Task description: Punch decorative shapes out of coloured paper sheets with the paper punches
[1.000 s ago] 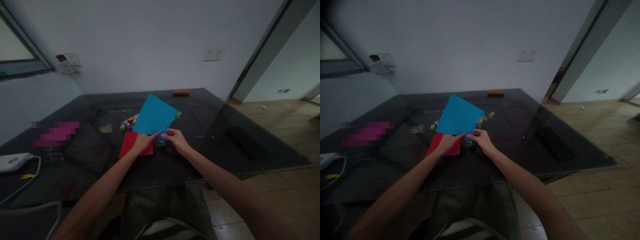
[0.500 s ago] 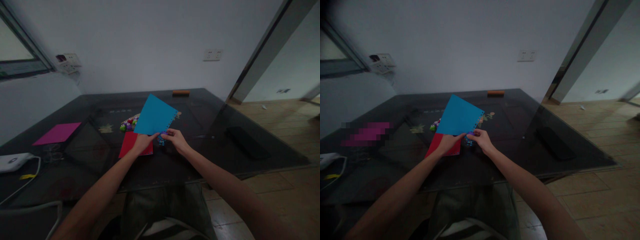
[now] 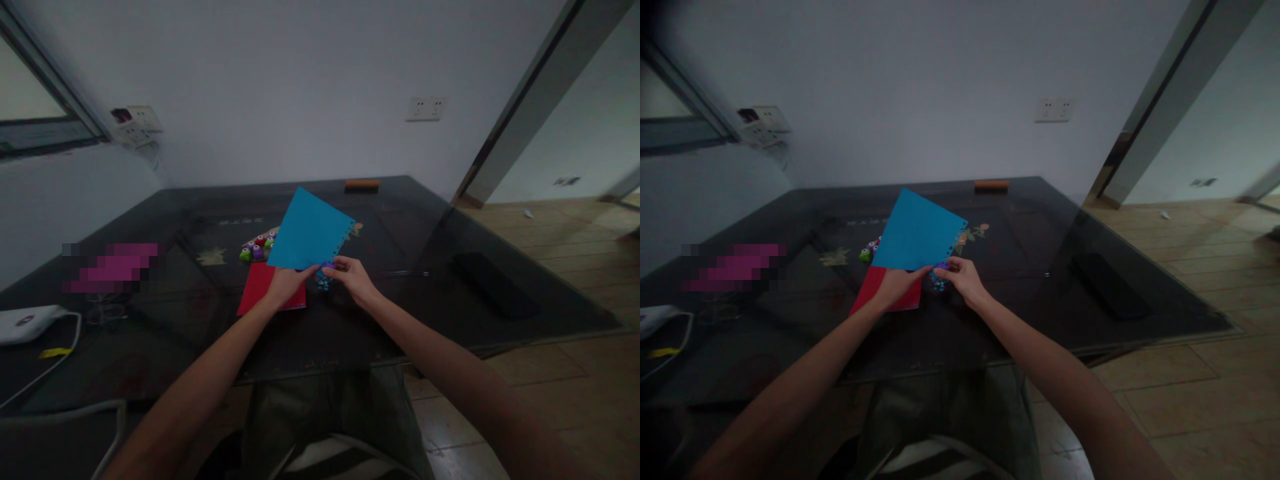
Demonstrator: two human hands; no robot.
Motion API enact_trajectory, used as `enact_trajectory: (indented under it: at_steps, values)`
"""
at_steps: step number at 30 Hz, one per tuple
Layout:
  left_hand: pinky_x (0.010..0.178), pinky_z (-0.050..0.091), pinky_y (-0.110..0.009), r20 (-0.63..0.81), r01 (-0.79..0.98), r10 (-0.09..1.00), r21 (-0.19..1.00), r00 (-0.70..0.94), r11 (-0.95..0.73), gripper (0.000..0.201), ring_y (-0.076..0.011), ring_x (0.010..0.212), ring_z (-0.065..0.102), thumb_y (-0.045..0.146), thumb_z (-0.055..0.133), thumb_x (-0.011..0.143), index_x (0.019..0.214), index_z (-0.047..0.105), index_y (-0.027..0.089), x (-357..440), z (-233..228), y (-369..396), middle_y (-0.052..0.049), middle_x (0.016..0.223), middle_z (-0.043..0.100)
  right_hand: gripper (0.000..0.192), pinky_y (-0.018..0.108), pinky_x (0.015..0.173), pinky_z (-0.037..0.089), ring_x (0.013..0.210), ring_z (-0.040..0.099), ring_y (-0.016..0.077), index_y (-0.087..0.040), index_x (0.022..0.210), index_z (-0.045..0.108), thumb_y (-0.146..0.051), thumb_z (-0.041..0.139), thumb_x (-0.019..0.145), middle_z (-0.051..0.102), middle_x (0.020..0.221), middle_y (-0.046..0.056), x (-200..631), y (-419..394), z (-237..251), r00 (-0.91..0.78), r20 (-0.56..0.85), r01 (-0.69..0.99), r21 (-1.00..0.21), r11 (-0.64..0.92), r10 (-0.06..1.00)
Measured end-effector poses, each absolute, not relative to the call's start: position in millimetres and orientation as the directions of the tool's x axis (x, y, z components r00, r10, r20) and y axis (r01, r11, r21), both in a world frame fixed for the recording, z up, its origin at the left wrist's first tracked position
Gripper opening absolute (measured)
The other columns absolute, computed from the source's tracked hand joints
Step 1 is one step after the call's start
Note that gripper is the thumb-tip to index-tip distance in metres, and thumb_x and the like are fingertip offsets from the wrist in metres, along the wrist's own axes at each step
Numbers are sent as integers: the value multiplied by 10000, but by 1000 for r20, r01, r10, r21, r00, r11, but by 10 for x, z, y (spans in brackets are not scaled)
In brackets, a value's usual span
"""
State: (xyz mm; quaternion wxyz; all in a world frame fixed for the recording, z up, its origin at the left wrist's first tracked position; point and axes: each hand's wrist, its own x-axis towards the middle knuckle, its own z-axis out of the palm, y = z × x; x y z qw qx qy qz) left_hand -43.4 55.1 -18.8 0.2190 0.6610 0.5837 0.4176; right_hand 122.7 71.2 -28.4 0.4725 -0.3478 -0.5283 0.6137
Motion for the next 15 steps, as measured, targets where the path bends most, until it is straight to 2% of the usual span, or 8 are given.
enact_trajectory:
  at_steps: [5, 9, 15]
  values:
    - [981, 353, -372, 279, 616, 959, 763, -44, -193, 270, -243, 1045, 571, 383, 601, 734, 891, 666, 173, -434, -196, 545, -92, 984, 690, 260, 311, 729, 431, 695, 577, 150, -178, 732, 639, -315, 761, 548, 650, 734, 20, 1225, 717, -279, -306, 96, -215, -976, 29, 947]
    - [989, 345, -373, 265, 630, 964, 754, -34, -185, 263, -248, 1053, 566, 390, 582, 749, 871, 673, 175, -424, -216, 550, -85, 941, 701, 259, 302, 721, 431, 681, 571, 143, -169, 738, 645, -300, 761, 547, 654, 734, 20, 1213, 718, -273, -289, 109, -212, -976, 48, 951]
    - [967, 362, -347, 266, 623, 962, 763, -61, -172, 293, -240, 1073, 557, 383, 581, 749, 927, 668, 167, -387, -204, 533, -88, 976, 694, 266, 302, 692, 438, 660, 567, 143, -152, 744, 648, -320, 750, 564, 653, 715, 23, 1215, 731, -280, -286, 132, -166, -982, 86, 949]
